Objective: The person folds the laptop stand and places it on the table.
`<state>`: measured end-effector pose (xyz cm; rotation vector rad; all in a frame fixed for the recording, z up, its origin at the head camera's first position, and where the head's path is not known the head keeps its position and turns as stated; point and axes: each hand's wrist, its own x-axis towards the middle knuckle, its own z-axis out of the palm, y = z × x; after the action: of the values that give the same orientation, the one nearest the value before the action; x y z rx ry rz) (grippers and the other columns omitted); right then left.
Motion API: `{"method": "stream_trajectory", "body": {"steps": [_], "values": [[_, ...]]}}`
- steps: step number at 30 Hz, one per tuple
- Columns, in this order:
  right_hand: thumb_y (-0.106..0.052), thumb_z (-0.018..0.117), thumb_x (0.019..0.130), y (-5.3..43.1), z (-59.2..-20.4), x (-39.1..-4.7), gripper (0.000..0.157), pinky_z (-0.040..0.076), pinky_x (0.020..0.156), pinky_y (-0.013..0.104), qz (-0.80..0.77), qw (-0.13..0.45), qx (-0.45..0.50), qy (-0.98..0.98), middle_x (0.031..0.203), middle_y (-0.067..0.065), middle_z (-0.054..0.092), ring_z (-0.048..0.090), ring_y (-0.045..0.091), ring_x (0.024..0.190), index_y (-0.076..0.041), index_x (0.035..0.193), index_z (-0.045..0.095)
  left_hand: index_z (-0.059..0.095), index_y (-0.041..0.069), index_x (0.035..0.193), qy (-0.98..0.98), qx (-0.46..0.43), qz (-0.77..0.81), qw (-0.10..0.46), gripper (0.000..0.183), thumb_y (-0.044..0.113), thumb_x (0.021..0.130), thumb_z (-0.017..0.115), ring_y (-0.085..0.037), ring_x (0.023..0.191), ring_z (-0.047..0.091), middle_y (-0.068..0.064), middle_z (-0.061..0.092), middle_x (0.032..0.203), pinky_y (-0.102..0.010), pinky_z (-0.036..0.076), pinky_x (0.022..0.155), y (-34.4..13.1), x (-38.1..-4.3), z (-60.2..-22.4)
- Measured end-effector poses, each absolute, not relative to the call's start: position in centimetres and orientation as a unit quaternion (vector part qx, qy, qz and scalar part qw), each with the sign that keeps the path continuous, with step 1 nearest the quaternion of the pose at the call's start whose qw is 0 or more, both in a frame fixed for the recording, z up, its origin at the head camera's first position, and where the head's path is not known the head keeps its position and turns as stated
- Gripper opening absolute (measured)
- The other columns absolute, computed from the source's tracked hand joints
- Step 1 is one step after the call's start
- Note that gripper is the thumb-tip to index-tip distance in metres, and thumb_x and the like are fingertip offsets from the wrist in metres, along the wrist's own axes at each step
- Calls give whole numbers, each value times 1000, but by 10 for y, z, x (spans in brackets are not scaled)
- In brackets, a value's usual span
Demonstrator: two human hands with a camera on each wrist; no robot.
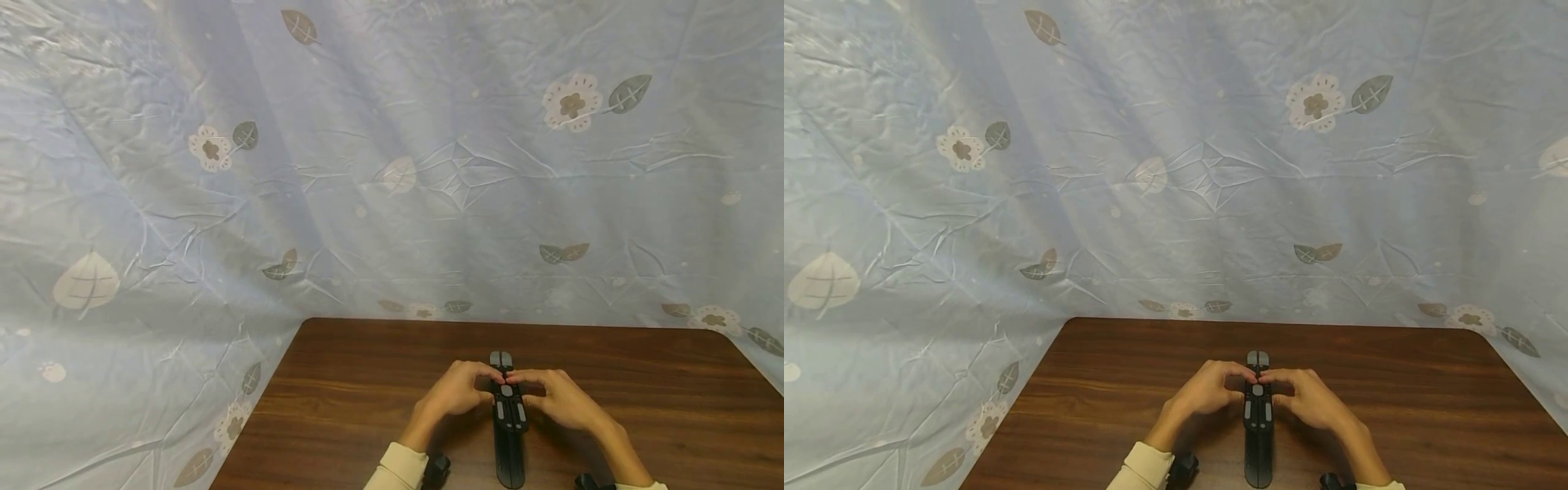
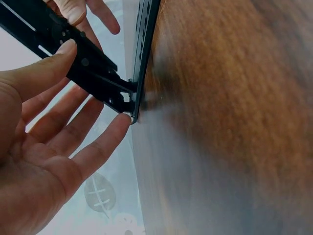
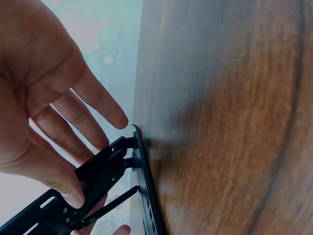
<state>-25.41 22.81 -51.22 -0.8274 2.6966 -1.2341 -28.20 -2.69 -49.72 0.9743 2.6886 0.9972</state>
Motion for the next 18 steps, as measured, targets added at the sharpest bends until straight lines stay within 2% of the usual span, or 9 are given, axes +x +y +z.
{"method": "stream_trajectory", "body": {"steps": [7, 13, 18], "values": [[-11, 78, 97, 227, -513, -252, 37, 49, 109, 74, -385, 41, -271, 881, 148, 17, 67, 59, 54, 137, -8, 134, 74, 81, 17, 123, 885, 344, 307, 62, 34, 12, 89, 88, -14, 131, 68, 4, 77, 134, -29, 54, 114, -29, -282, -499], [-12, 80, 95, 225, -512, -250, 38, 51, 108, 70, -365, 40, -286, 885, 147, 17, 68, 60, 52, 137, -9, 133, 75, 81, 17, 122, 884, 360, 289, 69, 37, 10, 87, 90, -15, 133, 67, 2, 76, 136, -28, 54, 113, -30, -282, -499], [-16, 83, 94, 224, -510, -248, 43, 50, 107, 74, -364, 73, -301, 878, 150, 24, 63, 56, 57, 137, -8, 134, 73, 80, 19, 126, 889, 365, 261, 94, 39, 16, 88, 90, -15, 136, 65, 4, 74, 140, -30, 53, 114, -30, -282, -499]]}}
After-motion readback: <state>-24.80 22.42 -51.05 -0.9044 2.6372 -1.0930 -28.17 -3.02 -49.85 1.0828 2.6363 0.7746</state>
